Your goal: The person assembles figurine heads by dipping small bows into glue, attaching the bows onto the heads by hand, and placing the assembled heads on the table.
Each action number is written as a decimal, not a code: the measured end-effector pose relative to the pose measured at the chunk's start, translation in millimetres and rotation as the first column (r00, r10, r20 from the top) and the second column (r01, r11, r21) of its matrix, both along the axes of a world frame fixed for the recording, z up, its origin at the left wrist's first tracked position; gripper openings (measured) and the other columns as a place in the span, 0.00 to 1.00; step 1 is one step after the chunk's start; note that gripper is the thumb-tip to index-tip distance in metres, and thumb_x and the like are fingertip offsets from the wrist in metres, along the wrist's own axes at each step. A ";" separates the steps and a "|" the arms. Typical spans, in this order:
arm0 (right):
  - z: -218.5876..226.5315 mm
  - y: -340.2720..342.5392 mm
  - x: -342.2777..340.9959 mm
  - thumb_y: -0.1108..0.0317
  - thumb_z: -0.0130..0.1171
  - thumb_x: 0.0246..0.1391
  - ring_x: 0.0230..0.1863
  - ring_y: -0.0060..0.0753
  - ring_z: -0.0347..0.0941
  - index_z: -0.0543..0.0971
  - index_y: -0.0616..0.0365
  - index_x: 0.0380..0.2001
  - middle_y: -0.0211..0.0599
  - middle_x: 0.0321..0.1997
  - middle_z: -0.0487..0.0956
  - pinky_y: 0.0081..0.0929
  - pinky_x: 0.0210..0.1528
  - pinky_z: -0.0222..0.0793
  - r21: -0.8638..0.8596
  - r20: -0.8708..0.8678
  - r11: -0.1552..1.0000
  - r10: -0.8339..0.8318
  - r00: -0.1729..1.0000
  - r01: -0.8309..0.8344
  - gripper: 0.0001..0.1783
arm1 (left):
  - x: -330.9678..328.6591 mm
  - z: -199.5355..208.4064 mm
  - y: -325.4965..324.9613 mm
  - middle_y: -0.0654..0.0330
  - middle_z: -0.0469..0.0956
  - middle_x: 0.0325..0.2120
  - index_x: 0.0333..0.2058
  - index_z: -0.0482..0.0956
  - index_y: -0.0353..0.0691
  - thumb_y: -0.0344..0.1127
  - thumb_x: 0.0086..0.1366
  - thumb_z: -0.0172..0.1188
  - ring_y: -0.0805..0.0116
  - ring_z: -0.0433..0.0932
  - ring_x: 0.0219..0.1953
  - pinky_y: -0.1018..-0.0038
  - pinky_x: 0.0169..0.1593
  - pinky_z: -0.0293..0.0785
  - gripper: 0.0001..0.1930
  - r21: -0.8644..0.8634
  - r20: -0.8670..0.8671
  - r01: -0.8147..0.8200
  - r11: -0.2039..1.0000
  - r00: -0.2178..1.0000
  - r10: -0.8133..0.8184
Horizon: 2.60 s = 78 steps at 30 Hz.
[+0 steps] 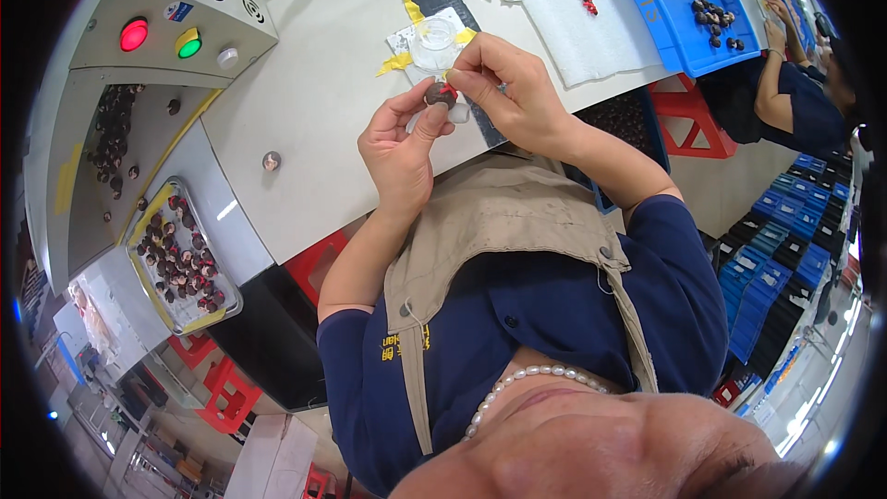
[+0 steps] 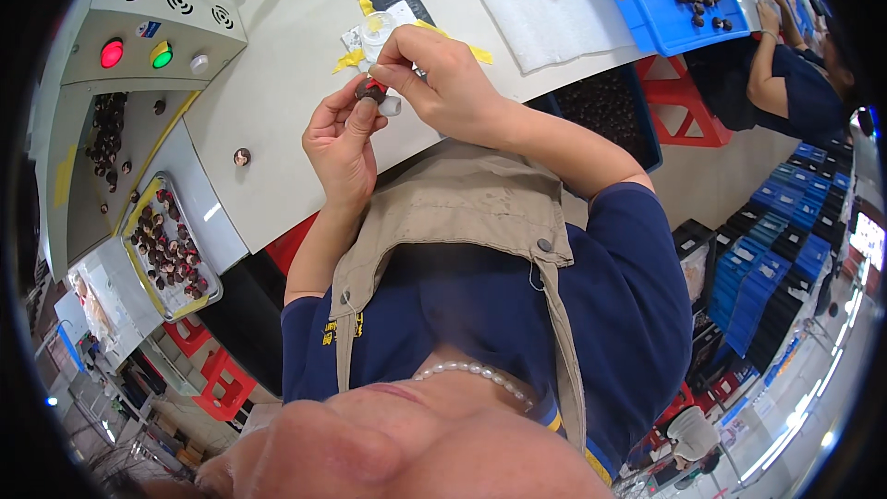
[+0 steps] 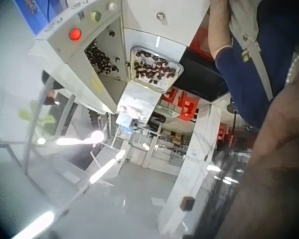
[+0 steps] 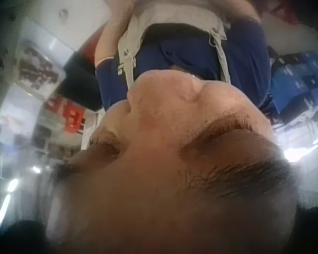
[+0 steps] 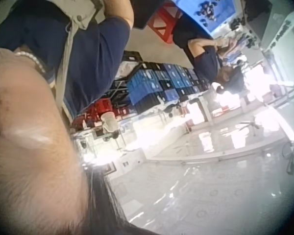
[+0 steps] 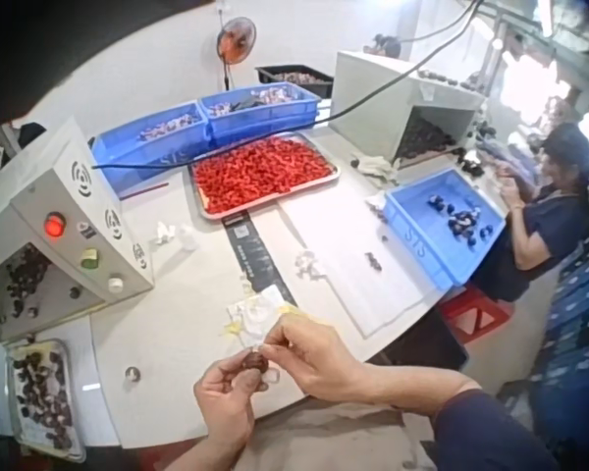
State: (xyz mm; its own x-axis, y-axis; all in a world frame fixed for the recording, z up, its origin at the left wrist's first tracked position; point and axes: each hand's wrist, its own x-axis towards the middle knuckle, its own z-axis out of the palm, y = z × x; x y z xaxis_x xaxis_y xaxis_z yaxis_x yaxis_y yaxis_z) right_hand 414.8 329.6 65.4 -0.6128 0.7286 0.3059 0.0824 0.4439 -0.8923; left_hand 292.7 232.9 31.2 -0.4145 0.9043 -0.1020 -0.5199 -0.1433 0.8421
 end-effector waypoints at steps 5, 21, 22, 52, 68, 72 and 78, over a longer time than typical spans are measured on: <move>-6.1 -4.5 -2.3 0.79 0.55 0.50 0.24 0.34 0.66 0.67 0.62 0.25 0.38 0.23 0.69 0.26 0.27 0.62 0.023 -0.047 1.000 0.006 0.999 -0.005 0.07 | -1.5 -1.4 2.0 0.53 0.78 0.35 0.43 0.76 0.28 0.23 0.57 0.62 0.73 0.77 0.35 0.78 0.35 0.79 0.14 0.046 -0.174 -0.016 0.999 0.985 0.024; -31.6 -7.9 3.3 0.74 0.65 0.40 0.41 0.37 0.65 0.76 0.57 0.33 0.34 0.37 0.73 0.28 0.44 0.62 0.303 -0.026 0.950 -0.069 0.997 0.074 0.13 | -8.4 -11.6 3.6 0.51 0.74 0.46 0.52 0.68 0.33 0.36 0.67 0.51 0.64 0.75 0.49 0.67 0.50 0.75 0.18 -0.073 0.384 0.304 0.950 0.888 -0.254; -33.6 -6.4 4.4 0.74 0.67 0.37 0.43 0.38 0.65 0.77 0.56 0.34 0.33 0.38 0.73 0.29 0.45 0.62 0.331 -0.030 0.940 -0.077 0.997 0.082 0.16 | -8.5 -9.3 3.7 0.50 0.74 0.47 0.52 0.68 0.33 0.38 0.67 0.50 0.63 0.73 0.51 0.65 0.52 0.73 0.19 -0.053 0.411 0.347 0.936 0.862 -0.296; -74.2 146.2 121.9 0.65 0.61 0.49 0.36 0.38 0.76 0.80 0.59 0.34 0.39 0.33 0.79 0.31 0.39 0.70 0.550 0.295 0.725 -0.633 0.716 0.415 0.10 | -298.2 -6.0 -218.8 0.51 0.80 0.37 0.44 0.75 0.30 0.34 0.57 0.63 0.68 0.79 0.34 0.75 0.38 0.76 0.18 -0.051 -0.999 -0.913 0.406 0.039 -0.038; -50.0 138.4 84.7 0.69 0.61 0.52 0.33 0.19 0.74 0.76 0.60 0.37 0.30 0.29 0.79 0.18 0.35 0.69 0.170 0.240 0.866 -0.498 0.833 0.469 0.10 | -182.3 4.4 -98.6 0.62 0.78 0.37 0.41 0.80 0.45 0.34 0.57 0.61 0.67 0.77 0.38 0.69 0.50 0.67 0.12 -0.167 -0.973 -0.460 0.872 0.219 -0.071; -44.0 103.8 68.1 0.76 0.57 0.54 0.39 0.20 0.74 0.76 0.64 0.41 0.32 0.36 0.78 0.16 0.45 0.68 -0.224 0.025 0.962 -0.154 0.988 0.156 0.10 | -172.0 -9.2 -84.7 0.66 0.76 0.38 0.40 0.80 0.48 0.33 0.55 0.62 0.67 0.75 0.38 0.60 0.58 0.57 0.13 -0.135 -0.984 -0.369 0.920 -0.059 -0.168; -34.9 68.4 57.7 0.71 0.56 0.56 0.36 0.23 0.76 0.76 0.63 0.38 0.34 0.33 0.79 0.18 0.37 0.70 -0.360 0.064 0.926 -0.097 0.993 0.114 0.08 | -136.9 -18.9 -63.2 0.67 0.76 0.38 0.43 0.79 0.44 0.31 0.59 0.60 0.79 0.73 0.35 0.77 0.44 0.70 0.12 -0.049 -0.864 -0.405 0.913 0.476 0.165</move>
State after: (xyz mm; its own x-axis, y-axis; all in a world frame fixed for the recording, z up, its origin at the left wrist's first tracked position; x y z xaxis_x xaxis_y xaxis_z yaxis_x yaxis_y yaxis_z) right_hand 472.5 398.0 30.4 -0.5330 0.8460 -0.0165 0.1542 0.0779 -0.9850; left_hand 155.8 169.7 12.3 -0.6430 0.7195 0.2625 0.4679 0.0977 0.8783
